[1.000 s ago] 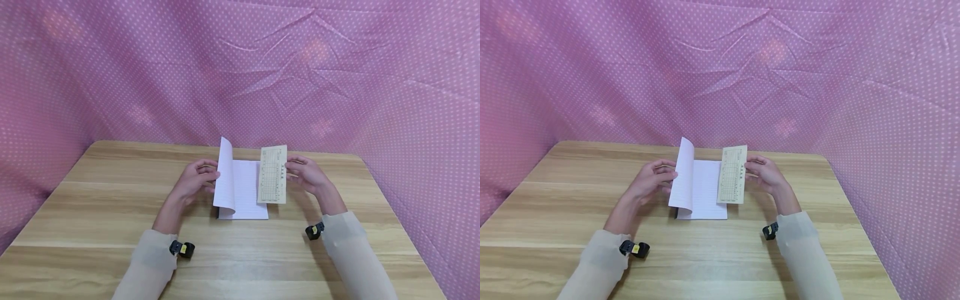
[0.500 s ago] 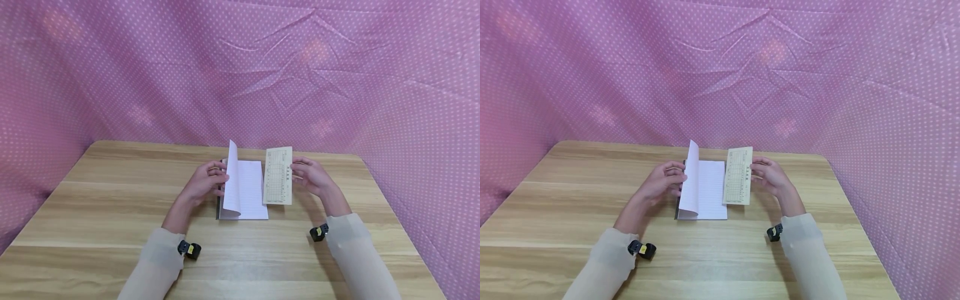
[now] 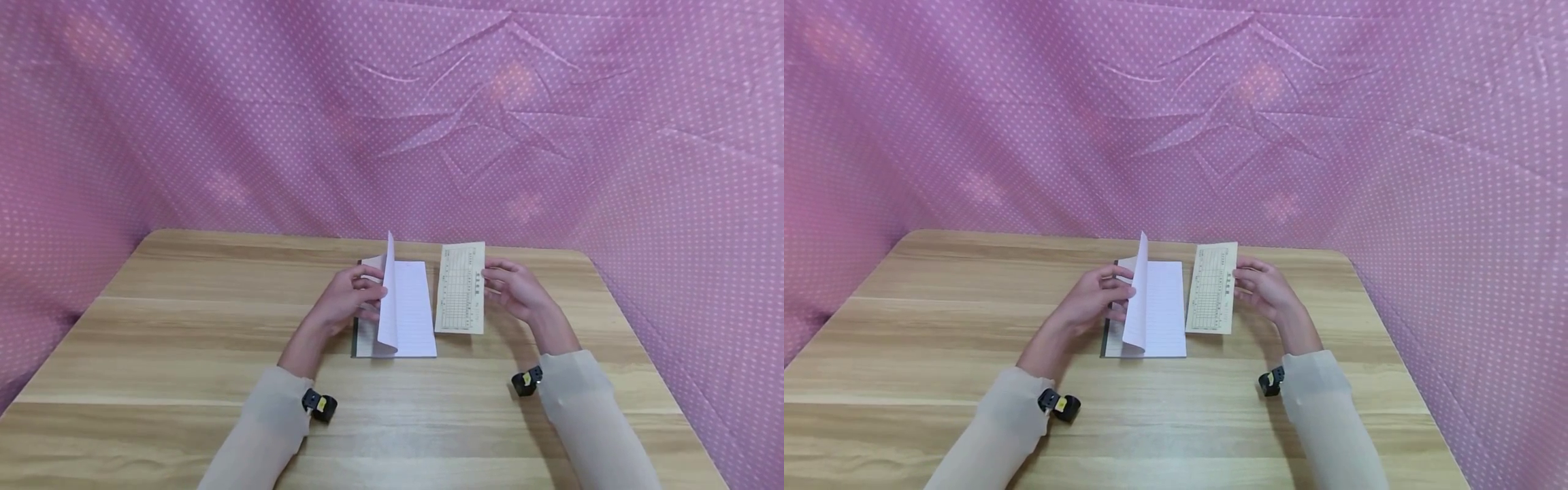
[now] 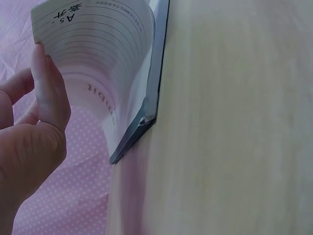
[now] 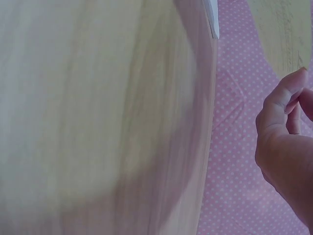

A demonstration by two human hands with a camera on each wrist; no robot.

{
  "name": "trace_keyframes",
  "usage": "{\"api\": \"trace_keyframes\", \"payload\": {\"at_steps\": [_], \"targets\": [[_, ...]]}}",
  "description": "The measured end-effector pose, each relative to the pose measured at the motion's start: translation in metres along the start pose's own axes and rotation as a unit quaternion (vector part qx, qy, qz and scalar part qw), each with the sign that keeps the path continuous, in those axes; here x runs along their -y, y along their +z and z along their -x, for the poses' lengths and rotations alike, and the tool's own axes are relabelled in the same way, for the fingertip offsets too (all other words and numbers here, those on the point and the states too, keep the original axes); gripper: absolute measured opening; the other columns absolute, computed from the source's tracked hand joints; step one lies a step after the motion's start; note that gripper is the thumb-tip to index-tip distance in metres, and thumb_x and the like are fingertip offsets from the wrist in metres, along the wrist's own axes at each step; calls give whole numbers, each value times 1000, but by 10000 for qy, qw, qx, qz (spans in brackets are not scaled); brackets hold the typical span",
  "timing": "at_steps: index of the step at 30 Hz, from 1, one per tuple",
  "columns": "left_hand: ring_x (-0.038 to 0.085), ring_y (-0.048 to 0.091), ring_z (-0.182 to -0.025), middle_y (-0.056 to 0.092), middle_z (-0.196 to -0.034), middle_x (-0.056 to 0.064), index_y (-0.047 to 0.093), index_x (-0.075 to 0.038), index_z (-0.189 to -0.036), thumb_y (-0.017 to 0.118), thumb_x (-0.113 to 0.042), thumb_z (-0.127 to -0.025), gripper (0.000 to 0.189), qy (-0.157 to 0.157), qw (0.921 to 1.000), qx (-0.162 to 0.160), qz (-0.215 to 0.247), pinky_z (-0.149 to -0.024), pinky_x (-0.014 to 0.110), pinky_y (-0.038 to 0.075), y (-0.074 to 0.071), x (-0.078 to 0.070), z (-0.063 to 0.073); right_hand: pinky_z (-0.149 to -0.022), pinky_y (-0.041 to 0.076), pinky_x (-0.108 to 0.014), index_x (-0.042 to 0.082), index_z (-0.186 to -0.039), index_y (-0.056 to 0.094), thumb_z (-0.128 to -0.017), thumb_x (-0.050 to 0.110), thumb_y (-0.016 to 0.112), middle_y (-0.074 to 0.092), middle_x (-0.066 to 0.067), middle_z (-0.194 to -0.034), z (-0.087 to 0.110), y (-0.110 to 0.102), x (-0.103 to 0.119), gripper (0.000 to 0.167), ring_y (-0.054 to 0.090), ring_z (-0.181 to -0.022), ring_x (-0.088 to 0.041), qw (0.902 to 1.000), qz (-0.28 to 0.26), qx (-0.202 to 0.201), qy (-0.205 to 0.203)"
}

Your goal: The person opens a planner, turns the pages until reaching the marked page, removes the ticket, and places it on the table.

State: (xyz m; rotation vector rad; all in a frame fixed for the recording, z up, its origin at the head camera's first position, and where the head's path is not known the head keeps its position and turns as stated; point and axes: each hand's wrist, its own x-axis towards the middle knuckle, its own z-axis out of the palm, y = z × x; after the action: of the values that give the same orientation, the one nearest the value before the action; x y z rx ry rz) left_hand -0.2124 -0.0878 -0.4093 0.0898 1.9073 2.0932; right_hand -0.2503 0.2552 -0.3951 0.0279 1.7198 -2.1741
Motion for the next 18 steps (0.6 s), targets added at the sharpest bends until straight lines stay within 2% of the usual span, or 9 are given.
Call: {"api": "trace_keyframes", "payload": {"at_steps": [8, 18], "targets": [[21, 67, -74, 68, -97, 14, 62, 0, -125, 70, 0, -93, 33, -75, 9998, -103, -140, -66, 38, 63, 10, 0, -8, -78, 56, -25, 4, -115, 57, -102, 3, 58, 66, -3, -104, 1, -5, 0, 13, 63, -93, -14, 9999, -74, -64, 64], [20, 66, -75, 69, -98, 15, 61, 3, -129, 70, -4, -94, 36, -134, 9983, -146, -551, -64, 35, 63, 26, 3, -15, -82, 56, -25, 5, -120, 56, -101, 1, 57, 66, -2, -106, 1, -15, -5, 19, 63, -97, -15, 9993, 113, -260, 239]]}}
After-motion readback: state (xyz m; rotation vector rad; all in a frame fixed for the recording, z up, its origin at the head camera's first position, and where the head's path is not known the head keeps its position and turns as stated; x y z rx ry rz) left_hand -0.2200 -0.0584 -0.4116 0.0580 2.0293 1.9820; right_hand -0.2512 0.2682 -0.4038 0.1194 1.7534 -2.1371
